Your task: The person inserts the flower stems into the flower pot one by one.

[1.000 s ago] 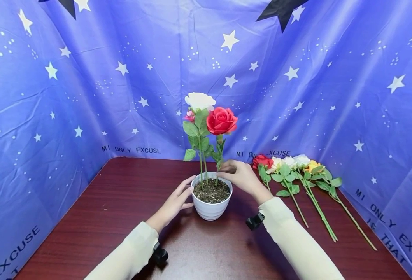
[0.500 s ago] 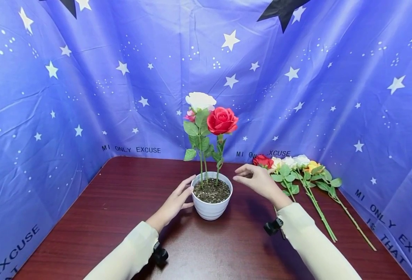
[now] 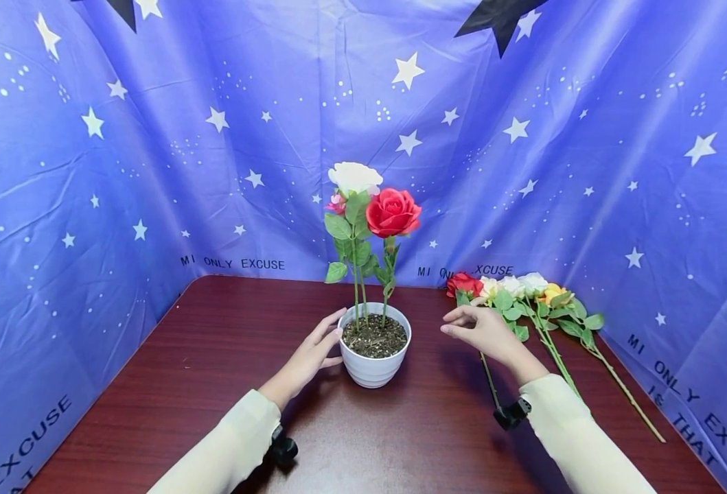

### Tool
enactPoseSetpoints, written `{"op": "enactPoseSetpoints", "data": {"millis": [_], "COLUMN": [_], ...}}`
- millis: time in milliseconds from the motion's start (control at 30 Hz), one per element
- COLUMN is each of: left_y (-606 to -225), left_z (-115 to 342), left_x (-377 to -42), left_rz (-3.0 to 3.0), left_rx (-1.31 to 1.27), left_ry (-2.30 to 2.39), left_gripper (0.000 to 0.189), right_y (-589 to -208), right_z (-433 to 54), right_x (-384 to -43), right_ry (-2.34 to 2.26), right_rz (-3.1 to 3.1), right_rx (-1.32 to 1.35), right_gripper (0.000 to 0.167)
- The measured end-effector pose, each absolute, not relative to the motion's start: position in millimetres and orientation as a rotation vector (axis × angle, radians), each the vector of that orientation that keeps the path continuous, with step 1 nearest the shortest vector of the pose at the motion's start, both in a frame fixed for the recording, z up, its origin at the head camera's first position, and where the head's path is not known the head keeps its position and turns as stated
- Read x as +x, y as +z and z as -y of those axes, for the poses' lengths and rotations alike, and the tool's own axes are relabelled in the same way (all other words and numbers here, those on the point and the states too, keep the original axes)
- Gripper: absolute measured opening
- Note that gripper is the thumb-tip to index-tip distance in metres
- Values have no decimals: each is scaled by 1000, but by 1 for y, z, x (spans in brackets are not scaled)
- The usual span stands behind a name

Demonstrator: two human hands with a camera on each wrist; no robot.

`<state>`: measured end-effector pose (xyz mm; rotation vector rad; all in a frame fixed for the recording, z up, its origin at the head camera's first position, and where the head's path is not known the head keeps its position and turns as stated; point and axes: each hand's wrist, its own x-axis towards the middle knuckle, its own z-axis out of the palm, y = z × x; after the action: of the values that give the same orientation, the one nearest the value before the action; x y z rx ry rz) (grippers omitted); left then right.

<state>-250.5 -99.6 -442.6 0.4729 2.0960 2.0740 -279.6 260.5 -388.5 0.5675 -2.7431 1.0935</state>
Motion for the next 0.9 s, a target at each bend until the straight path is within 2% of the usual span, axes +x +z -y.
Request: {"op": "enactPoseSetpoints", "data": {"millis": [333,667,900], "left_y": [-444,-445,-445], "left_z": [99,100,100], "left_x": [-251,-251,-251], "left_rz": [-2097,-2097,-2100], "left_rx": [474,472,482], "left_ry": [2084,2087,2086], "left_gripper": [53,53,52], "right_y": [-410,-431,-440], "right_z": [-294,-324,-333], "right_x": [-272,-265,-262], "right_ry": [1207,1259,1260], "right_rz": [2841,2931,2960], "right_rx": [452,294,253], "right_gripper": [37,35,41]}}
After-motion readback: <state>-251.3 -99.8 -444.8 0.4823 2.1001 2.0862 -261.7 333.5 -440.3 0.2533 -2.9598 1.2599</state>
